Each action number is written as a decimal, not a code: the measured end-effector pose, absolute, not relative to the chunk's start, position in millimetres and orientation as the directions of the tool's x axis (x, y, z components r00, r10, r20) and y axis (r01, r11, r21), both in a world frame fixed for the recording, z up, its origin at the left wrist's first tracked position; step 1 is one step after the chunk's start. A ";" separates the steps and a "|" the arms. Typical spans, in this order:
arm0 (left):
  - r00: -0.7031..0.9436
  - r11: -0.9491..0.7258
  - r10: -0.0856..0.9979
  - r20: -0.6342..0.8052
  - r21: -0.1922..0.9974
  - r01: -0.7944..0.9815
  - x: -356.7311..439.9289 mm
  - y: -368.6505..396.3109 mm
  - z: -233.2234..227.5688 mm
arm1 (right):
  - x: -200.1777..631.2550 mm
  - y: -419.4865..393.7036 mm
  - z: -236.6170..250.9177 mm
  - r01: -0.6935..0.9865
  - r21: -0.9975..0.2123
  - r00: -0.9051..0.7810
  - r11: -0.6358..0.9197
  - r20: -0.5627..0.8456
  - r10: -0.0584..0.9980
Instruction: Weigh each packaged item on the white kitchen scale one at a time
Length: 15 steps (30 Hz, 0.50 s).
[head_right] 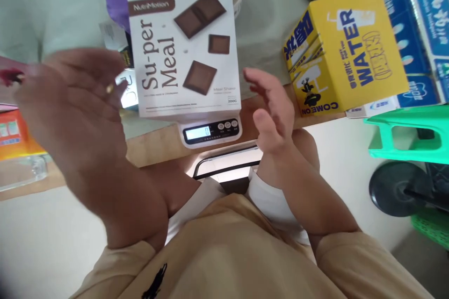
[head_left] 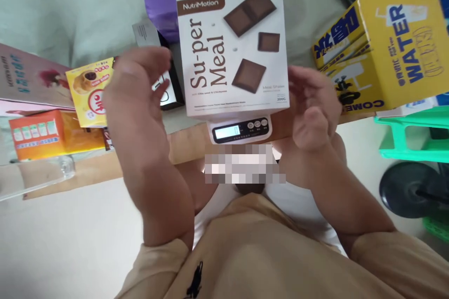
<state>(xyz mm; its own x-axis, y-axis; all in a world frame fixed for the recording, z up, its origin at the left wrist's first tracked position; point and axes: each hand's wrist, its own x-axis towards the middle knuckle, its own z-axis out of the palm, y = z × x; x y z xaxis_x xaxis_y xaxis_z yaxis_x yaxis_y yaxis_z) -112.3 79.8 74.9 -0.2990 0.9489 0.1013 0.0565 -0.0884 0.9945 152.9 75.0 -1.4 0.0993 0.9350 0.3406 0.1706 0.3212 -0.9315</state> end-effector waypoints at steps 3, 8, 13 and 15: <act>-0.465 -0.429 0.769 0.440 0.893 0.135 -118.2 95.0 63.4 | 161.3 88.3 -7.7 0.075 -0.916 0.256 0.394 0.399 0.880; -0.387 -0.468 0.759 0.523 0.853 0.234 -118.2 96.7 47.6 | 166.0 94.3 -11.3 0.067 -0.944 0.359 0.322 0.324 0.875; -0.161 -0.342 0.898 0.410 0.878 0.335 -124.1 97.0 38.3 | 157.2 83.8 -10.8 0.153 -0.894 0.201 0.421 0.446 0.872; -0.114 -0.274 0.935 0.336 0.888 0.370 -124.8 96.1 39.2 | 152.2 80.6 -8.7 0.164 -0.883 0.138 0.439 0.461 0.876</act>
